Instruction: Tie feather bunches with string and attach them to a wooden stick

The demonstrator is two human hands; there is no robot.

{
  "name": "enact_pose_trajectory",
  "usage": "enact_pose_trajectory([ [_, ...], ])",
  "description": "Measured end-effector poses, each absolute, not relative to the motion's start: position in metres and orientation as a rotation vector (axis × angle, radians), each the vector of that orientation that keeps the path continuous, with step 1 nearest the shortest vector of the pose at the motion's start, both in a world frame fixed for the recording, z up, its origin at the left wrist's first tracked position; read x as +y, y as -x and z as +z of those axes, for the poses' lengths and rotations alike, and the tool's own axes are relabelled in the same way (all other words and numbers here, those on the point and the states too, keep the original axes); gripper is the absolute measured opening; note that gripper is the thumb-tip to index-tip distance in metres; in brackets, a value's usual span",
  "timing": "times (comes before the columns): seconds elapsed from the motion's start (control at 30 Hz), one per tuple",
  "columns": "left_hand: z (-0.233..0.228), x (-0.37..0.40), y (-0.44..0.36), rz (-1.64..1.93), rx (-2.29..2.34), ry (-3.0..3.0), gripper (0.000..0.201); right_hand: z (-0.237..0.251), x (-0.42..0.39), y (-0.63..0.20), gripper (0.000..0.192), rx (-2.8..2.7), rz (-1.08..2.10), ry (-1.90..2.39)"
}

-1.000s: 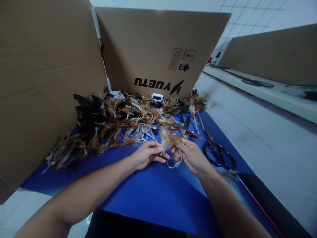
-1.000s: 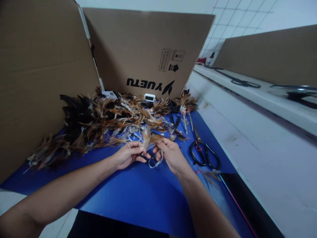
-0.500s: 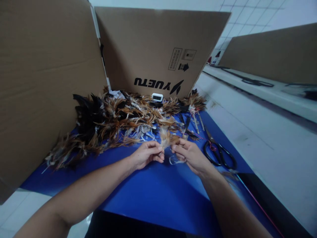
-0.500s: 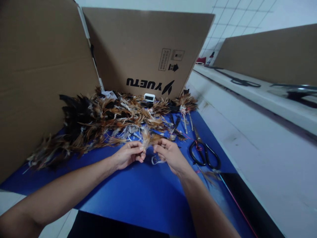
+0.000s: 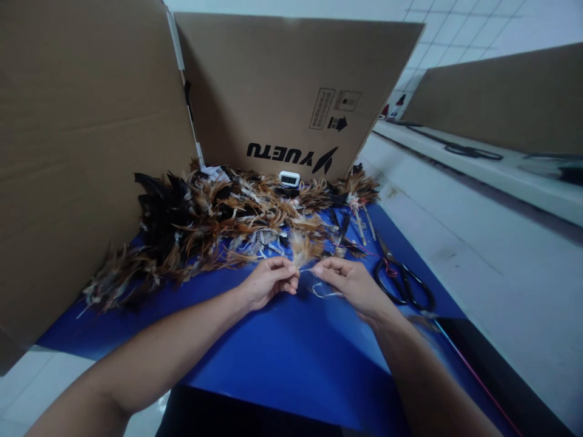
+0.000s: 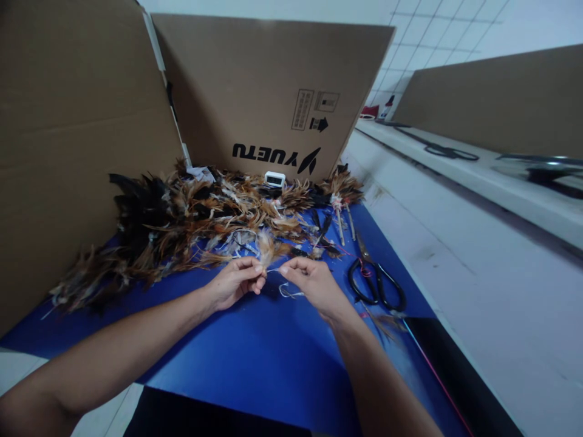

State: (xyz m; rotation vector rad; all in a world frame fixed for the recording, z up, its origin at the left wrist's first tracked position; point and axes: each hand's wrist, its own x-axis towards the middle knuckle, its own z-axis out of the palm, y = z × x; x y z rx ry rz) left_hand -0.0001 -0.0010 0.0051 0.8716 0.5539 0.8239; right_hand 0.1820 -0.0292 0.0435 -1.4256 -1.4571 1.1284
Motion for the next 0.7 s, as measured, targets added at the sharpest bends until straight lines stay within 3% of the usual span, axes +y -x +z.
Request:
enact_pose_trajectory([
  [0.7,0.0011,0.0019,-0.0008,0.882,0.582,-0.841,0.018,0.0389,-0.0264,-0.1826,0.024,-1.563,0.909,1.511],
])
